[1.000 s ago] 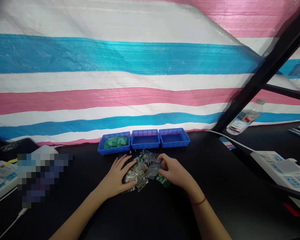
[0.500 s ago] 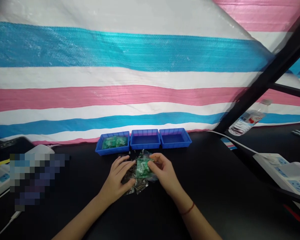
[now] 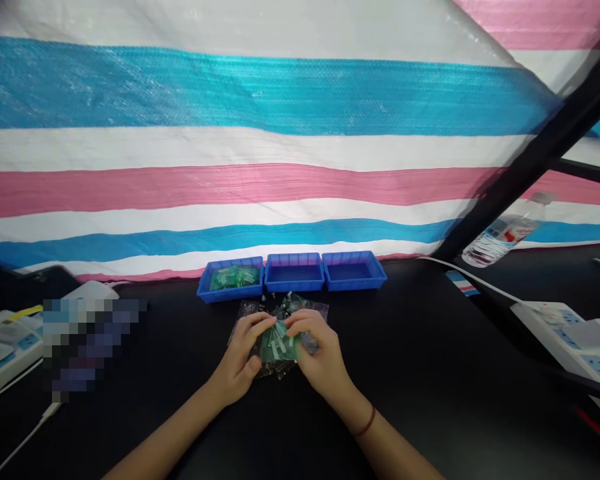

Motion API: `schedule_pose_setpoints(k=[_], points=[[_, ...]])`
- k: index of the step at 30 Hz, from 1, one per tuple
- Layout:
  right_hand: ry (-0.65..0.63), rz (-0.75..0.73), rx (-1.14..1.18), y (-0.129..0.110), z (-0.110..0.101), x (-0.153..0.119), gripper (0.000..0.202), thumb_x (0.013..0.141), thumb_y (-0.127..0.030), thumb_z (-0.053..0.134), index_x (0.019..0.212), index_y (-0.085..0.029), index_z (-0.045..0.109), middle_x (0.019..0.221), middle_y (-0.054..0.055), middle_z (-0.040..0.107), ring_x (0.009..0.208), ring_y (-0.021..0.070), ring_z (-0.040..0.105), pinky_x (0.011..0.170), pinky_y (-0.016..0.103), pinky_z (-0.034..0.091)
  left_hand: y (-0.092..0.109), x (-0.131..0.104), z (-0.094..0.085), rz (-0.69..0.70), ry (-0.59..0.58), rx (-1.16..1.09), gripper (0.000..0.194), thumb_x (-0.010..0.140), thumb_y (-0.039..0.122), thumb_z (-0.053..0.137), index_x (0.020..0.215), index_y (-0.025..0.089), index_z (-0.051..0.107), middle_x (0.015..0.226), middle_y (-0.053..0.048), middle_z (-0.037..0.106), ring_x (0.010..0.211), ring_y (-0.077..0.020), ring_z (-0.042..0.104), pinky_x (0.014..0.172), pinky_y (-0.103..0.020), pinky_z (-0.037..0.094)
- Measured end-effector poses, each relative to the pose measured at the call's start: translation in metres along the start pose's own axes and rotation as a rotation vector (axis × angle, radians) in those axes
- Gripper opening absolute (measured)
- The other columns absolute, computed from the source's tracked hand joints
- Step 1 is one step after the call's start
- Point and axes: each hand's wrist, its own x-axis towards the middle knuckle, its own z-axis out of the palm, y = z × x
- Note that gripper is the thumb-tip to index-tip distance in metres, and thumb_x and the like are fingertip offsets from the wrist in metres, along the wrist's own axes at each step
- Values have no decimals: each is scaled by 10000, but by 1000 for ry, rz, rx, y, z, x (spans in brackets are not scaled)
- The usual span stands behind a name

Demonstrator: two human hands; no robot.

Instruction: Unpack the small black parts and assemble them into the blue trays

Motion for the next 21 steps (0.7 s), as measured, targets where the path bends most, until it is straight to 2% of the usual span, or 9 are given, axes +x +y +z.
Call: schedule_pose_setpoints(k=[2, 6, 9, 12, 16, 19, 21], points=[[26, -2, -27, 1, 0, 0, 123, 818, -140, 615, 829, -249, 670, 1064, 59, 619, 1031, 235, 597, 895, 383, 496, 2, 0, 3, -36, -21, -13, 436, 957, 436, 417, 1343, 242, 476, 1161, -106, 562, 1077, -245, 527, 938, -406, 448], [-31, 53, -89, -2, -3, 3, 222, 895, -184, 506, 895, -252, 718, 1108, 67, 599, 1052, 228, 590, 882, 361, 501, -1, 1, 5, -84, 75, -13, 336, 922, 268, 526, 1257, 242, 532, 1054, -68, 616, 973, -204, 581, 865, -347, 476], [-125, 193, -36, -3, -4, 3, 246, 930, -212, 473, 1051, -250, 683, 1083, 54, 645, 1002, 211, 621, 866, 345, 513, -7, 1, 4, -112, 138, -4, 333, 914, 249, 538, 1247, 243, 546, 1076, -61, 634, 970, -197, 605, 839, -322, 489], [-165, 287, 32, -1, -1, 1, 250, 890, -241, 574, 1135, -236, 619, 1043, 53, 666, 916, 202, 649, 814, 334, 541, -11, 2, 2, -77, 121, 42, 383, 887, 261, 583, 1268, 239, 541, 1118, -66, 642, 1006, -206, 608, 875, -337, 484], [-150, 297, 112, 5, 4, -1, 356, 862, -244, 629, 1210, -245, 552, 1078, 66, 659, 931, 206, 667, 812, 339, 559, -13, 3, 4, 42, 91, 126, 452, 876, 235, 606, 1316, 239, 502, 1075, -67, 652, 982, -208, 601, 909, -388, 457], [-116, 302, 143, 7, 4, 0, 523, 839, -235, 665, 1321, -258, 462, 956, 46, 681, 883, 205, 688, 807, 360, 569, -16, 3, 4, 56, 92, 105, 384, 903, 200, 568, 1280, 256, 524, 1006, -46, 656, 921, -186, 602, 885, -377, 457], [-98, 301, 130, 7, 2, 1, 427, 837, -233, 671, 1243, -247, 541, 932, 47, 695, 891, 216, 691, 823, 373, 566, -17, 3, 4, 55, 105, 66, 410, 912, 193, 552, 1307, 277, 482, 1002, -33, 654, 920, -177, 598, 891, -372, 452]])
